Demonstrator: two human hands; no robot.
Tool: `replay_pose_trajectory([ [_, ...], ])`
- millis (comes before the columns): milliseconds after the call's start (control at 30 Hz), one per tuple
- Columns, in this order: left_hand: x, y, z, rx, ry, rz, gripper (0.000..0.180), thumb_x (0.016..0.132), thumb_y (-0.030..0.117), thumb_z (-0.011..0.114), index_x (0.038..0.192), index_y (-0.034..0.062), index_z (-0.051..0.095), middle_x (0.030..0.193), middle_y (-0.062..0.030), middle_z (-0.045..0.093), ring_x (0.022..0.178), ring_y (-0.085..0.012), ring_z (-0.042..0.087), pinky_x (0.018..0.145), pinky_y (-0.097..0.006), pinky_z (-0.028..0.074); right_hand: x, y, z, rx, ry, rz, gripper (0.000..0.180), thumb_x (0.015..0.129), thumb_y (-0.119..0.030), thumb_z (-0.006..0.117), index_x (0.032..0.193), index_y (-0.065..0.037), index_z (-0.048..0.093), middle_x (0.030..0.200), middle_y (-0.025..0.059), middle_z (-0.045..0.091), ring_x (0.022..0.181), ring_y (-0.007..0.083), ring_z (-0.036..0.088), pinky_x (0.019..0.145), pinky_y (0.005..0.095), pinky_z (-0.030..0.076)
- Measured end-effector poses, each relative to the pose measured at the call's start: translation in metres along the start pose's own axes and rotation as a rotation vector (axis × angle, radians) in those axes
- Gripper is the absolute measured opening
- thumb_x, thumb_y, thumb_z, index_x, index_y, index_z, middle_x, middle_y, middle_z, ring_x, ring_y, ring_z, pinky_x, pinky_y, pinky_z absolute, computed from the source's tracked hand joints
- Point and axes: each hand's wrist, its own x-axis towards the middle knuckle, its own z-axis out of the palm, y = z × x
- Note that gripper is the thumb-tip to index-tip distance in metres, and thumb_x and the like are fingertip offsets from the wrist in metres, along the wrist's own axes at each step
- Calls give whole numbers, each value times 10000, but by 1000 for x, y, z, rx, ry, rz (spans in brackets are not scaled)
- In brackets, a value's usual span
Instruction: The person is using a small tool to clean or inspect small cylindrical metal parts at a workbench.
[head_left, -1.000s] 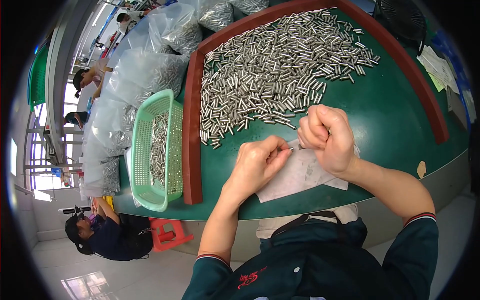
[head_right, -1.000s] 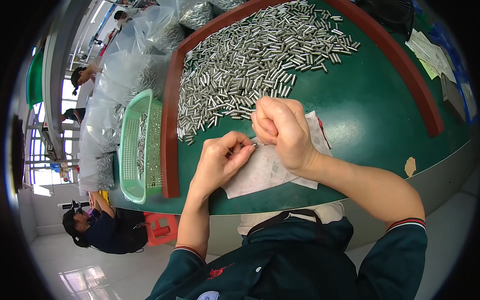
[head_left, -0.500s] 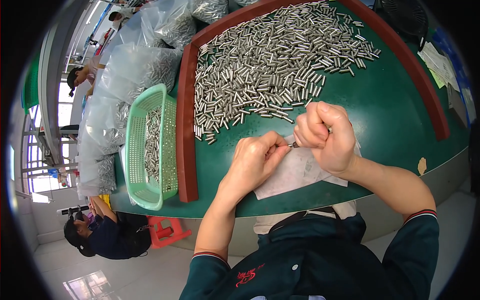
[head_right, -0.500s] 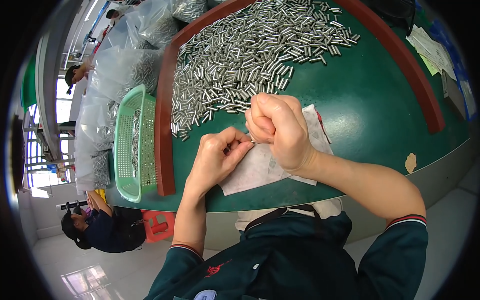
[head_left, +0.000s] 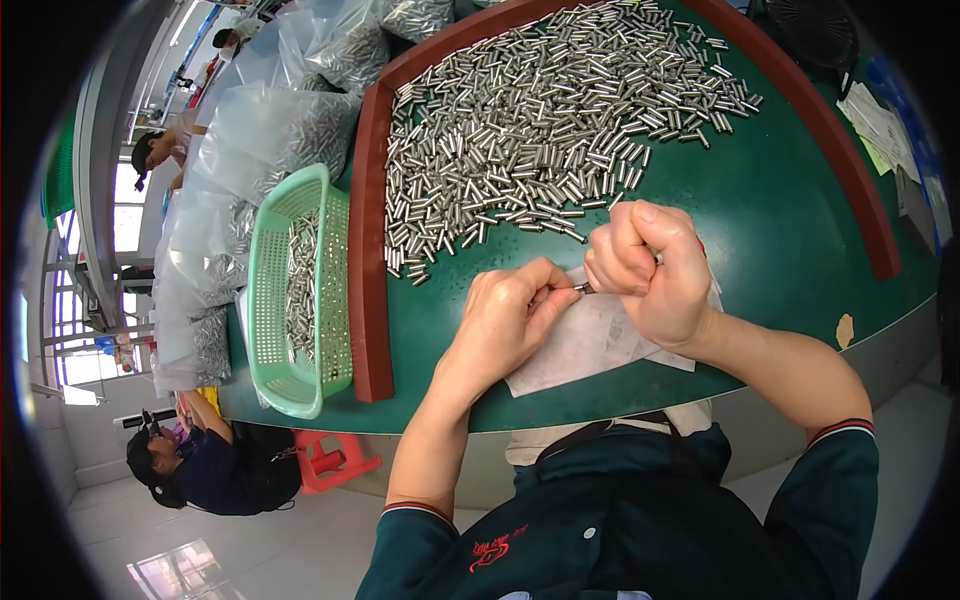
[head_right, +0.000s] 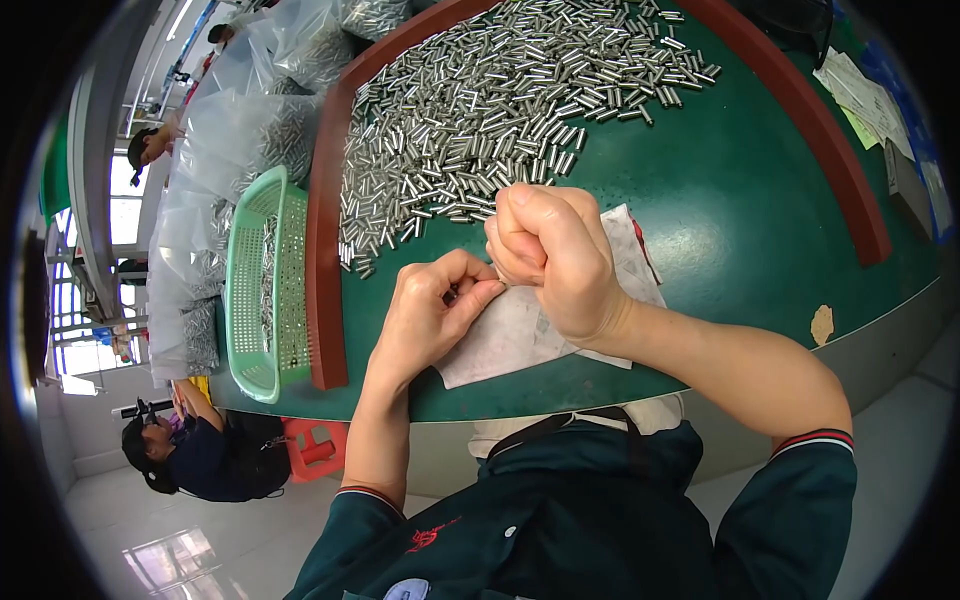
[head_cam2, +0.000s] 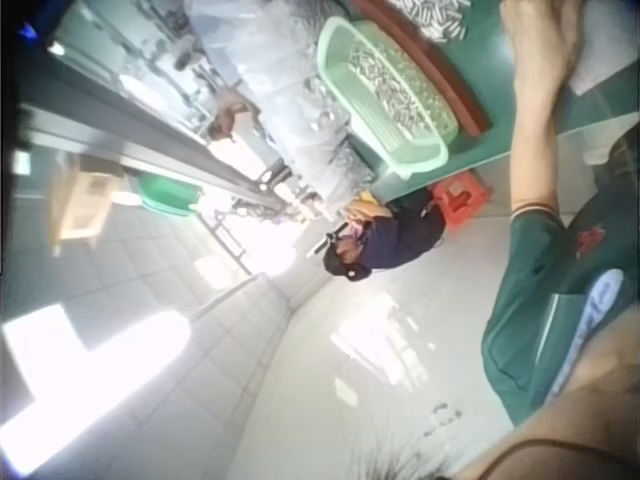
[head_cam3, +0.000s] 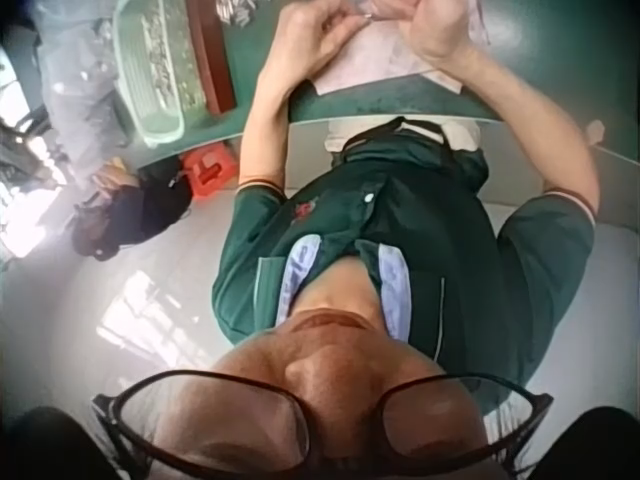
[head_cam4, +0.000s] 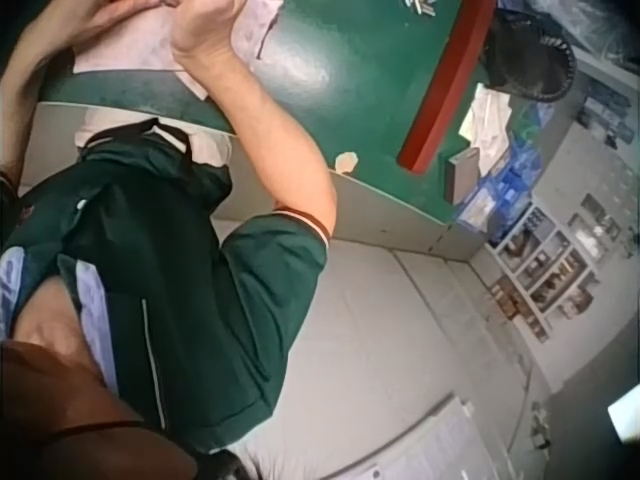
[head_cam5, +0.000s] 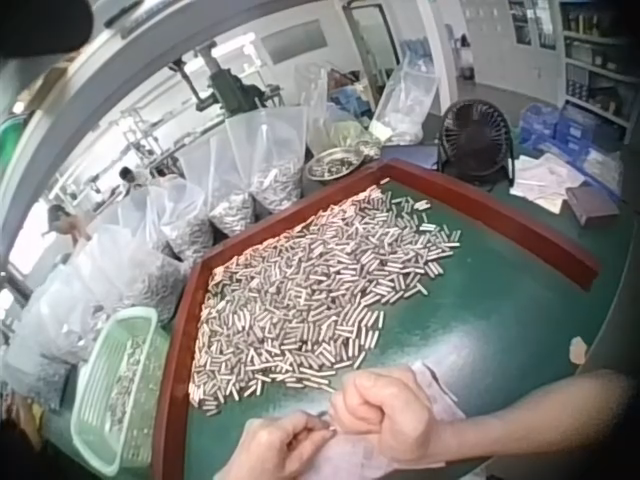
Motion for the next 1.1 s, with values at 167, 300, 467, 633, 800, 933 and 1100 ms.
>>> replay_pose_trajectory([
  [167,1,-3,3,-14,9,10,101,711,72,621,697,4,548,490,-131,484,432,-278,489,422,-350,366,-1,4,0,-68,6,-25,378,866,-243,304,514,-109,264,428,-24,248,405,82,177,407,247,181],
  [300,-1,-3,4,1,18,47,99,711,68,620,693,3,548,491,-133,485,435,-283,491,423,-353,369,-3,4,7,-78,9,-24,327,826,-154,320,518,-70,245,467,-11,260,434,70,218,425,236,195],
  [467,-1,0,5,8,21,38,101,717,62,617,701,1,538,496,-125,493,437,-272,498,425,-348,373,-1,-3,4,-68,19,-22,344,837,-169,325,515,-75,252,466,-13,262,433,69,224,414,236,194],
  [633,-1,2,1,41,13,19,104,730,56,611,711,-4,529,508,-100,496,423,-208,480,421,-301,369,2,-7,0,-105,20,-4,374,857,-245,312,513,-110,255,423,-23,241,410,78,171,408,246,171],
  [800,-1,-12,-6,-1029,-50,-214,73,819,100,559,816,39,519,704,-15,521,539,-43,384,481,-175,305,1,-5,-1,-110,39,3,381,857,-257,323,512,-110,253,419,-22,238,405,83,168,410,251,171],
  [933,1,-26,-12,-1545,-115,-273,100,855,139,518,901,50,521,780,-64,541,511,-38,341,455,-161,290,-1,-6,1,-53,27,37,364,847,-220,327,513,-88,268,443,-17,261,417,69,209,413,230,185],
  [1100,4,-27,-15,-1498,-16,-400,182,853,130,515,999,23,533,786,-70,569,519,-30,373,442,-156,295,0,-5,-1,-55,37,30,360,845,-229,331,518,-92,267,435,-17,262,416,67,192,411,230,181],
])
